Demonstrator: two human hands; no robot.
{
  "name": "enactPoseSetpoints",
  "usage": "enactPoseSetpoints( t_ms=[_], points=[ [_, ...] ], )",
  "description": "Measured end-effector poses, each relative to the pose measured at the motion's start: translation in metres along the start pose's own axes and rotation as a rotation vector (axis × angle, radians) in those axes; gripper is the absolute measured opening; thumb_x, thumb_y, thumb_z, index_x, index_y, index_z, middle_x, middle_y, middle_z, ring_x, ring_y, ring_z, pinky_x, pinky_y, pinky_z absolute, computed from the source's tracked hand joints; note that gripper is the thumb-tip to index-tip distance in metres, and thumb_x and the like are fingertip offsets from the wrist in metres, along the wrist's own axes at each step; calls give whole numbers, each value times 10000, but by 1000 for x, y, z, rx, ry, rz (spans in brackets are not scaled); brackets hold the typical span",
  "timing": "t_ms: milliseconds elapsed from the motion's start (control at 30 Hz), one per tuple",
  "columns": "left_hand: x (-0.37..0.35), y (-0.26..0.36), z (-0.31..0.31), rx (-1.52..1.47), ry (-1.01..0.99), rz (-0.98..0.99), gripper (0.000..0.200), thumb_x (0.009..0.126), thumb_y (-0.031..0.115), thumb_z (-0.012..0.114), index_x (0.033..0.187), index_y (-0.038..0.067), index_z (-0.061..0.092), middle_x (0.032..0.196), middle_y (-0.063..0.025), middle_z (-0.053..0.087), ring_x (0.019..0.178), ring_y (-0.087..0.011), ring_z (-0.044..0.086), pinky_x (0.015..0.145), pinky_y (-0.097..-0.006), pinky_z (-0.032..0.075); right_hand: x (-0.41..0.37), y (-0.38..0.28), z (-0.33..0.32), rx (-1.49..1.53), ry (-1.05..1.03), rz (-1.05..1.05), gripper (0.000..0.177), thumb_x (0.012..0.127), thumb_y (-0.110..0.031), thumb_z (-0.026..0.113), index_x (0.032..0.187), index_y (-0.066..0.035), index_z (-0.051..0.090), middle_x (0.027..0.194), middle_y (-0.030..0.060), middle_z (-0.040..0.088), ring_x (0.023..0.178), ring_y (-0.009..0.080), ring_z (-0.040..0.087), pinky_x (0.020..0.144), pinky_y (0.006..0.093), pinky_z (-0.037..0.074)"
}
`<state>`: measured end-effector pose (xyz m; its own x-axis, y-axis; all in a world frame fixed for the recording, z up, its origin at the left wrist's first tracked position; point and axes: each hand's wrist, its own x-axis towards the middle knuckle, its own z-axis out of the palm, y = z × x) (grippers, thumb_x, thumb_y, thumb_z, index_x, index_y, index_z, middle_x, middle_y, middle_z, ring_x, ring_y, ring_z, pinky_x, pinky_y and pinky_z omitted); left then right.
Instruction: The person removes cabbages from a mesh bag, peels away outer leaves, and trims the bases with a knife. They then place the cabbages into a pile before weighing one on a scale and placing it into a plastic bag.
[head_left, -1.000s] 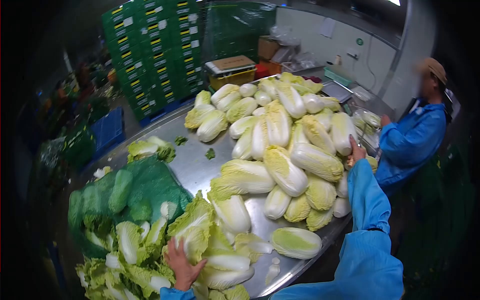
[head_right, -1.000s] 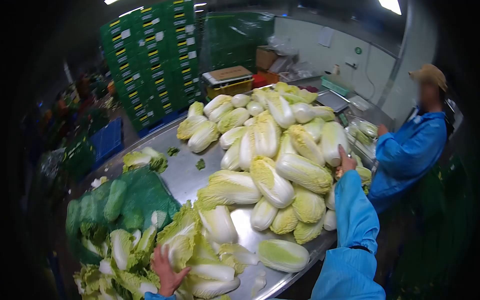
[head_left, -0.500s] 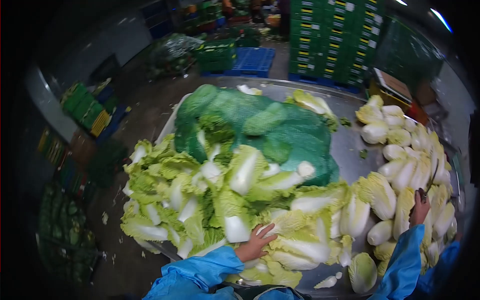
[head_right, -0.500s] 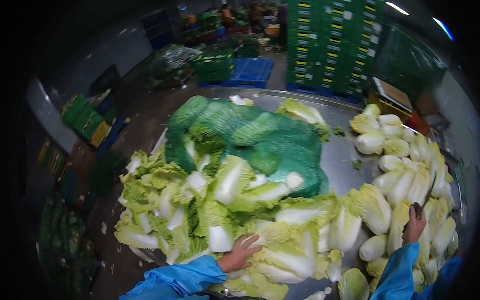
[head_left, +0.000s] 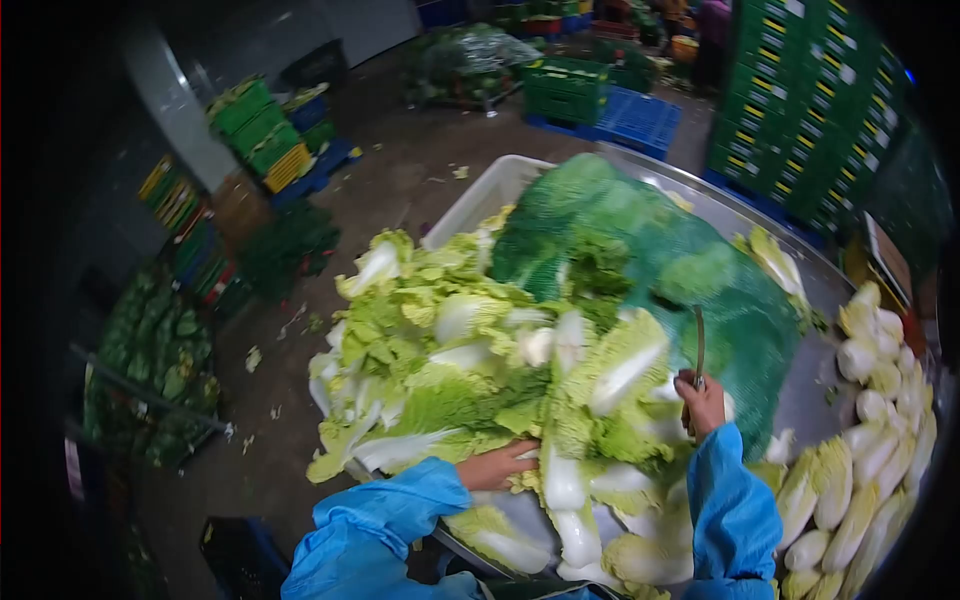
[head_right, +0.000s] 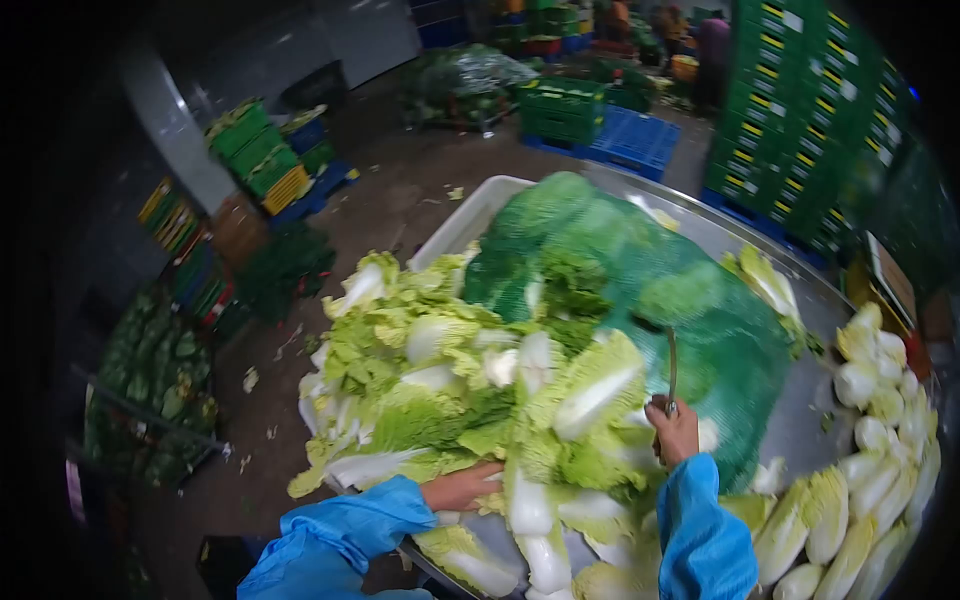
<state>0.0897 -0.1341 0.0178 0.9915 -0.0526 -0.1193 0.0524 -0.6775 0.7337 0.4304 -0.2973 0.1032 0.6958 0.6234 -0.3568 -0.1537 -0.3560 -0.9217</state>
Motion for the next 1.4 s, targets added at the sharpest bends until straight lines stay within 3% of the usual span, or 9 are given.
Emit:
enactPoseSetpoints(
  t_ms=[233, 433, 467, 600, 767, 967, 1133, 1300, 1400],
  points=[
    [-24, -72, -49, 18, -101, -55, 745, 638, -75, 628, 1304, 167, 398, 1440, -163, 243, 1256, -351, 372, 993, -347, 387, 11, 72, 31, -174, -33, 71, 313, 769, -182, 673, 1013, -4, 588, 599, 13, 497, 445, 92, 441, 403, 267, 354],
    [-28, -139, -116, 157, -36, -35, 767, 601, -97, 588, 1279, 227, 437, 1449, -139, 254, 1234, -354, 407, 967, -368, 412, 29, 161, -32, -980, 382, -619, 323, 734, -145, 687, 987, 21, 573, 923, 152, 613, 795, 298, 597, 704, 371, 469],
    [-27, -150, -127, 149, 35, 13, 754, 595, -93, 597, 1262, 228, 457, 1431, -127, 296, 1214, -353, 430, 956, -375, 421, 11, 134, -32, -890, 280, -168, 385, 729, -145, 686, 1057, 20, 569, 1184, 195, 548, 1028, 353, 558, 883, 373, 443],
    [-24, -161, -177, 318, 44, -119, 672, 629, -98, 587, 1217, 213, 486, 1381, -132, 362, 1181, -369, 449, 936, -375, 442, -25, 146, -56, -823, 375, -120, 527, 732, -143, 693, 1204, 8, 512, 1299, 194, 467, 1149, 322, 505, 989, 342, 385],
    [-9, -222, -226, 622, 280, -84, 550, 664, -28, 605, 1169, 169, 509, 1285, -149, 441, 1079, -382, 491, 914, -411, 433, -24, 144, -58, -773, 427, -149, 509, 745, -124, 685, 1199, 21, 508, 1301, 190, 466, 1147, 323, 507, 985, 335, 387],
    [28, -367, -240, 660, 742, -817, 390, 872, 79, 348, 1240, 39, 471, 1133, -186, 558, 1147, -360, 455, 1040, -415, 303, -13, 98, -66, -831, 514, -83, 360, 761, -267, 687, 975, 12, 614, 915, 210, 637, 814, 348, 624, 731, 384, 488],
    [41, -262, -283, 581, 511, -859, 636, 637, 246, 683, 1221, 71, 503, 1338, -109, 396, 1253, -280, 363, 1001, -693, 92, -28, 84, -97, -964, 456, -41, 357, 749, -303, 697, 670, -8, 512, 594, 186, 535, 549, 344, 531, 535, 422, 413],
    [30, -204, -312, 721, 341, -926, 658, 625, 190, 679, 1238, 77, 470, 1346, -127, 356, 1242, -311, 357, 1016, -655, 124, -56, 92, -160, -1077, 512, -302, 226, 691, -96, 673, 694, -13, 463, 591, 189, 469, 532, 340, 486, 509, 418, 374],
    [51, -157, -320, 469, 710, -553, 603, 643, 198, 682, 1196, 49, 493, 1325, -155, 383, 1219, -317, 390, 1033, -551, 229, -88, 99, -188, -1034, 646, -459, 184, 653, -45, 620, 696, -7, 445, 594, 167, 410, 529, 321, 426, 512, 382, 354]
  ],
)
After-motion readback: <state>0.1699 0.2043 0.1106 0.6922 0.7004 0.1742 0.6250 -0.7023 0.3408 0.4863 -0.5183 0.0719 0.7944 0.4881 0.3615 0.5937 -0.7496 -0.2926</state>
